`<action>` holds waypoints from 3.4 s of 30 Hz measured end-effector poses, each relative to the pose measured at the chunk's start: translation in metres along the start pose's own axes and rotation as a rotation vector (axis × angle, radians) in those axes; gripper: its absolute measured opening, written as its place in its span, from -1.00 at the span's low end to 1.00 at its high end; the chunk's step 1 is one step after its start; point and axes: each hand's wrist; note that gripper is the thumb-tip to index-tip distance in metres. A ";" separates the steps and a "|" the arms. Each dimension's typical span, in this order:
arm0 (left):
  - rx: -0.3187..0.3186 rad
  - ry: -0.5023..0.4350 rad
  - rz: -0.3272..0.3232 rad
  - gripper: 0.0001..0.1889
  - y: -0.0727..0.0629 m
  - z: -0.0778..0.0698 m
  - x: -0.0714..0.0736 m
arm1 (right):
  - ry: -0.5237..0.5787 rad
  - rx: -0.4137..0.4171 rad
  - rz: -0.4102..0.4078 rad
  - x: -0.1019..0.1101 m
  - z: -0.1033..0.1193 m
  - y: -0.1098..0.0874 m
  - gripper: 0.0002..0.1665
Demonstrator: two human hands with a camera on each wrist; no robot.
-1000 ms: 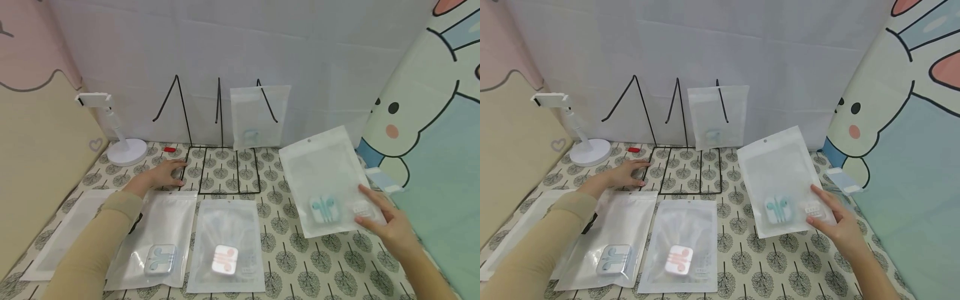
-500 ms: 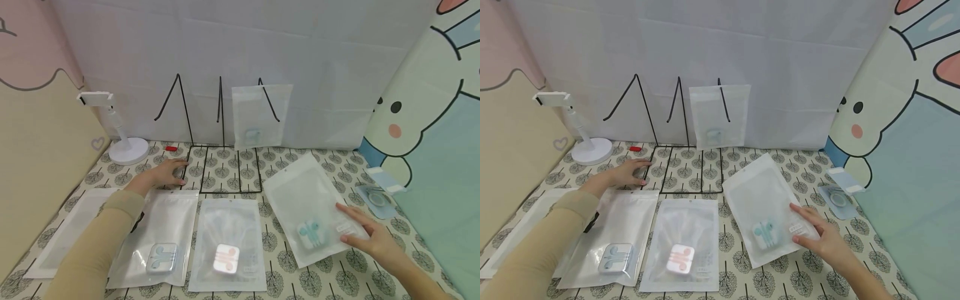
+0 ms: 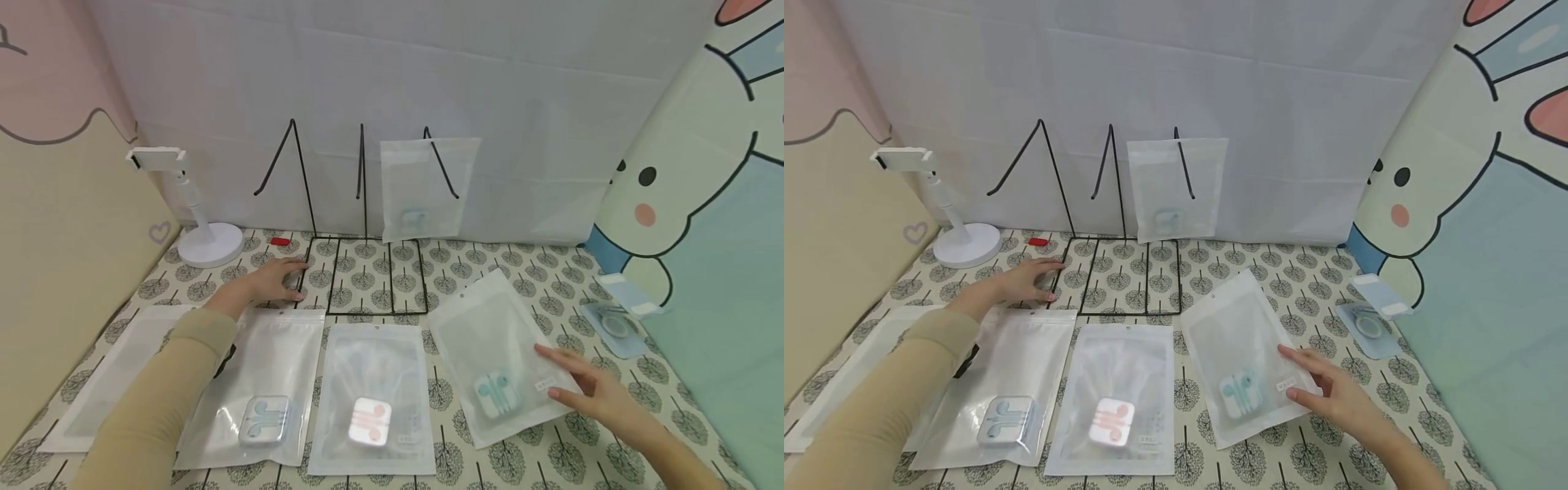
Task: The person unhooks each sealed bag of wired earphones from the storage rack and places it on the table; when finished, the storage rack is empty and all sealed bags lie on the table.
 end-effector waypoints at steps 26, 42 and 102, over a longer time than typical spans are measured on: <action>-0.004 -0.008 0.004 -0.19 -0.001 -0.003 0.000 | 0.007 0.130 0.490 0.014 -0.018 0.051 0.09; -0.003 -0.014 0.005 -0.18 -0.001 -0.005 0.000 | -0.164 0.119 0.536 -0.010 -0.013 0.047 0.15; 0.014 -0.021 0.010 -0.17 0.001 -0.004 0.000 | 0.468 0.263 -0.353 0.032 0.082 0.251 -0.21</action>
Point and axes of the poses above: each hand's wrist, its own y-axis towards the middle knuckle, its own x-axis out of the back of the hand, z = x × y, and after that the axes turned 6 degrees about -x, right-handed
